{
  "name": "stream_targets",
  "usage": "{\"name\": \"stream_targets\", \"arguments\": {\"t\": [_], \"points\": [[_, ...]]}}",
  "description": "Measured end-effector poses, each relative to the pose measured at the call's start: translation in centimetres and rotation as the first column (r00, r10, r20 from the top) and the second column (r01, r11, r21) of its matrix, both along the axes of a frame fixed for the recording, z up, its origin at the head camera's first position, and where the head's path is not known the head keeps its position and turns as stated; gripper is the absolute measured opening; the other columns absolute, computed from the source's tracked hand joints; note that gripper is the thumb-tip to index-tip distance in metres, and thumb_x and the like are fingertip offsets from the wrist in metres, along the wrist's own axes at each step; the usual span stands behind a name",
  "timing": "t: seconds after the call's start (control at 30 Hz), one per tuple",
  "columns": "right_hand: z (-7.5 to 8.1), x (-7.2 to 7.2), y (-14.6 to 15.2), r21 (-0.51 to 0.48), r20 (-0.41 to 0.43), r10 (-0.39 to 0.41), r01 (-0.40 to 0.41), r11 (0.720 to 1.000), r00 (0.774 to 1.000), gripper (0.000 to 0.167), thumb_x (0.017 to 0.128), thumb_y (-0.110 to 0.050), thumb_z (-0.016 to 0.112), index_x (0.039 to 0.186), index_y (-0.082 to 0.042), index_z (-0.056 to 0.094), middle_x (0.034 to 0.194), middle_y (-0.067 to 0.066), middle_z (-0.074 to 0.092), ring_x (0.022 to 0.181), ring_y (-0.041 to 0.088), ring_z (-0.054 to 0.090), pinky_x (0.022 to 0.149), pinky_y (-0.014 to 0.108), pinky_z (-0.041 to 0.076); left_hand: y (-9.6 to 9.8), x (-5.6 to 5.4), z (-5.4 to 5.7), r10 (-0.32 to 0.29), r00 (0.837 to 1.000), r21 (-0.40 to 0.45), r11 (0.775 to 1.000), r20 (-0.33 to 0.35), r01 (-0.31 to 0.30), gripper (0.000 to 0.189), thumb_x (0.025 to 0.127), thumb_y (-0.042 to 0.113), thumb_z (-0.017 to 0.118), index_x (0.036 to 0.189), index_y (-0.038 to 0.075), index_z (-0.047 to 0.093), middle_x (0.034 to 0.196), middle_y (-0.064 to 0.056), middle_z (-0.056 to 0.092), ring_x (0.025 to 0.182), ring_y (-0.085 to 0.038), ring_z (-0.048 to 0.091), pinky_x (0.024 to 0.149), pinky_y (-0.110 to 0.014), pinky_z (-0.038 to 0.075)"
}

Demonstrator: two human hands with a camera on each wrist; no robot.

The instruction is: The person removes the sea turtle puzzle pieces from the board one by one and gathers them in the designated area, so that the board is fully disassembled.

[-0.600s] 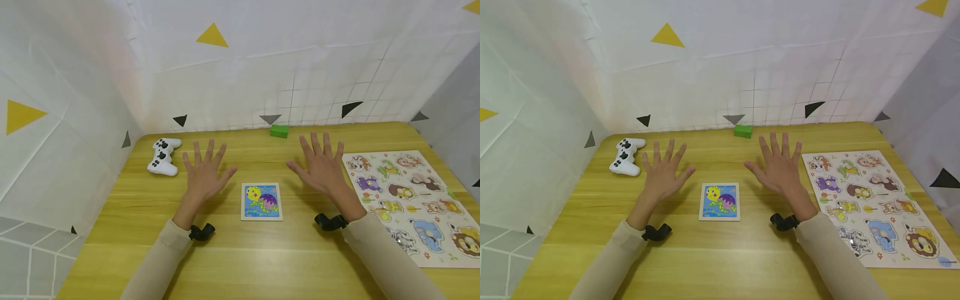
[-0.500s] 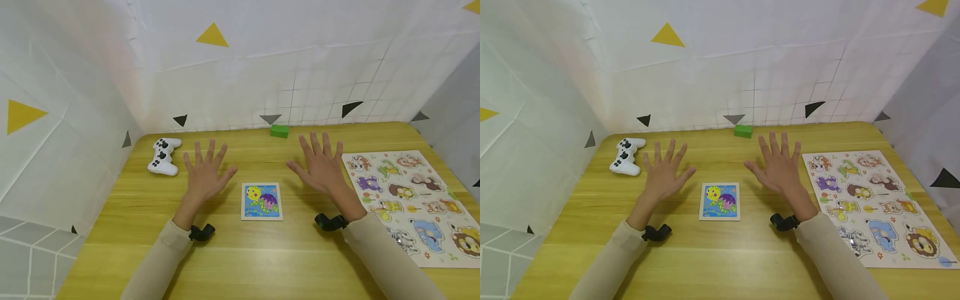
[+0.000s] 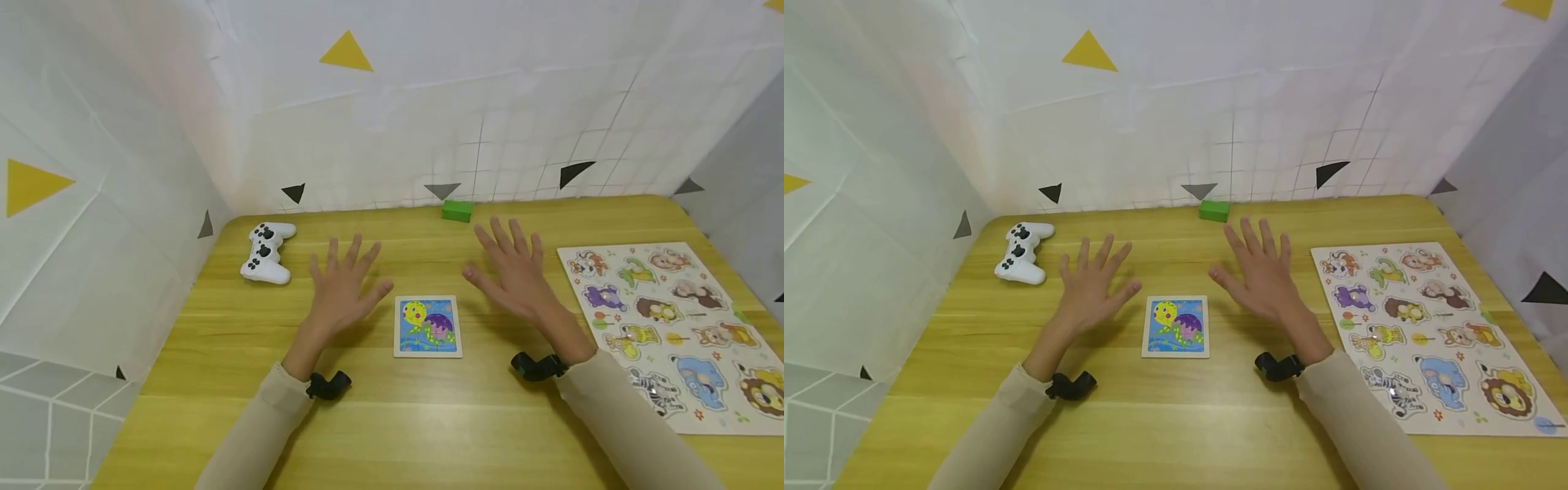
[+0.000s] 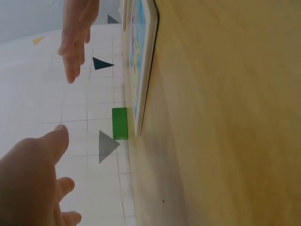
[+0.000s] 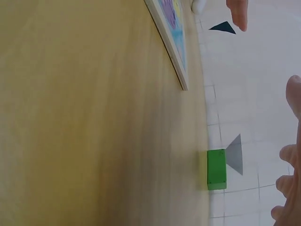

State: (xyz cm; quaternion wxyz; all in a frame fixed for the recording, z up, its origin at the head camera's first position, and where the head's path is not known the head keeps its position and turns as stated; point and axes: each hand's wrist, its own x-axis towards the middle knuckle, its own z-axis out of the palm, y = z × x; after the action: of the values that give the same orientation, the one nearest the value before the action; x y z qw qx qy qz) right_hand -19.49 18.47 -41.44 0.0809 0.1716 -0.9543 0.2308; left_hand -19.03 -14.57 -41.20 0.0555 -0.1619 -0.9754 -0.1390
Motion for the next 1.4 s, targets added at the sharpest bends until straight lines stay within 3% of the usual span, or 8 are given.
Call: {"name": "stream_targets", "arguments": {"t": [0.23, 0.4, 0.67, 0.83, 1.17, 1.4], "points": [[-0.5, 0.0, -0.5, -0.036, 0.068, 0.092, -0.089, 0.995, 0.993, 0.079, 0.100, -0.060, 0.050, 0.164, -0.021, 0.023, 0.172, 0.015, 0.008, 0.158, 0.044, 0.000, 0.119, 0.072, -0.004, 0.5, 0.8, -0.3, -0.132, 0.986, 0.006, 0.991, 0.104, 0.132, 0.082, 0.094, 0.075, 0.043, 0.163, 0.037, 0.019, 0.173, -0.004, 0.010, 0.158, -0.046, -0.002, 0.115, -0.077, -0.004], [-0.8, 0.2, -1.2, -0.030, 0.113, 0.165, -0.162, 0.986, 0.980, 0.075, 0.098, -0.055, 0.059, 0.159, -0.018, 0.036, 0.170, 0.019, 0.018, 0.156, 0.049, 0.010, 0.119, 0.072, 0.002, 0.9, 1.5, -0.7, -0.230, 0.948, 0.044, 0.973, 0.219, 0.226, 0.091, 0.088, 0.076, 0.054, 0.163, 0.037, 0.020, 0.173, -0.005, 0.013, 0.158, -0.046, -0.001, 0.117, -0.076, -0.003], [-1.6, 0.4, -2.2, -0.046, 0.191, 0.240, -0.235, 0.971, 0.952, 0.071, 0.092, -0.052, 0.069, 0.151, -0.018, 0.050, 0.163, 0.018, 0.035, 0.150, 0.044, 0.025, 0.116, 0.070, 0.014, 1.4, 2.3, -1.5, -0.277, 0.908, 0.065, 0.960, 0.315, 0.271, 0.112, 0.072, 0.083, 0.069, 0.162, 0.042, 0.017, 0.173, 0.002, 0.011, 0.160, -0.039, -0.003, 0.119, -0.073, -0.001], [-1.9, 0.4, -2.9, -0.070, 0.198, 0.278, -0.269, 0.961, 0.940, 0.066, 0.090, -0.050, 0.073, 0.145, -0.018, 0.057, 0.154, 0.018, 0.047, 0.143, 0.042, 0.034, 0.111, 0.067, 0.022, 1.6, 2.5, -2.0, -0.322, 0.895, 0.081, 0.946, 0.309, 0.313, 0.120, 0.065, 0.082, 0.075, 0.162, 0.043, 0.016, 0.173, 0.003, 0.012, 0.160, -0.039, -0.003, 0.119, -0.071, -0.001], [-1.7, -0.2, -4.7, -0.097, 0.181, 0.307, -0.294, 0.951, 0.934, 0.048, 0.088, -0.045, 0.078, 0.128, -0.020, 0.070, 0.139, 0.012, 0.059, 0.132, 0.036, 0.043, 0.104, 0.062, 0.028, 1.5, 1.8, -3.0, -0.362, 0.900, 0.088, 0.932, 0.242, 0.351, 0.108, 0.074, 0.079, 0.071, 0.162, 0.038, 0.022, 0.171, 0.007, 0.020, 0.160, -0.036, 0.002, 0.120, -0.069, -0.001], [-1.9, -0.5, -4.9, -0.125, 0.174, 0.315, -0.297, 0.947, 0.933, 0.031, 0.088, -0.034, 0.081, 0.115, -0.020, 0.075, 0.114, 0.004, 0.066, 0.115, 0.027, 0.048, 0.094, 0.051, 0.031, 0.9, 1.4, -3.6, -0.378, 0.909, 0.148, 0.923, 0.175, 0.356, 0.080, 0.080, 0.073, 0.070, 0.146, 0.033, 0.046, 0.168, 0.010, 0.029, 0.160, -0.033, 0.009, 0.122, -0.063, 0.003]]}}
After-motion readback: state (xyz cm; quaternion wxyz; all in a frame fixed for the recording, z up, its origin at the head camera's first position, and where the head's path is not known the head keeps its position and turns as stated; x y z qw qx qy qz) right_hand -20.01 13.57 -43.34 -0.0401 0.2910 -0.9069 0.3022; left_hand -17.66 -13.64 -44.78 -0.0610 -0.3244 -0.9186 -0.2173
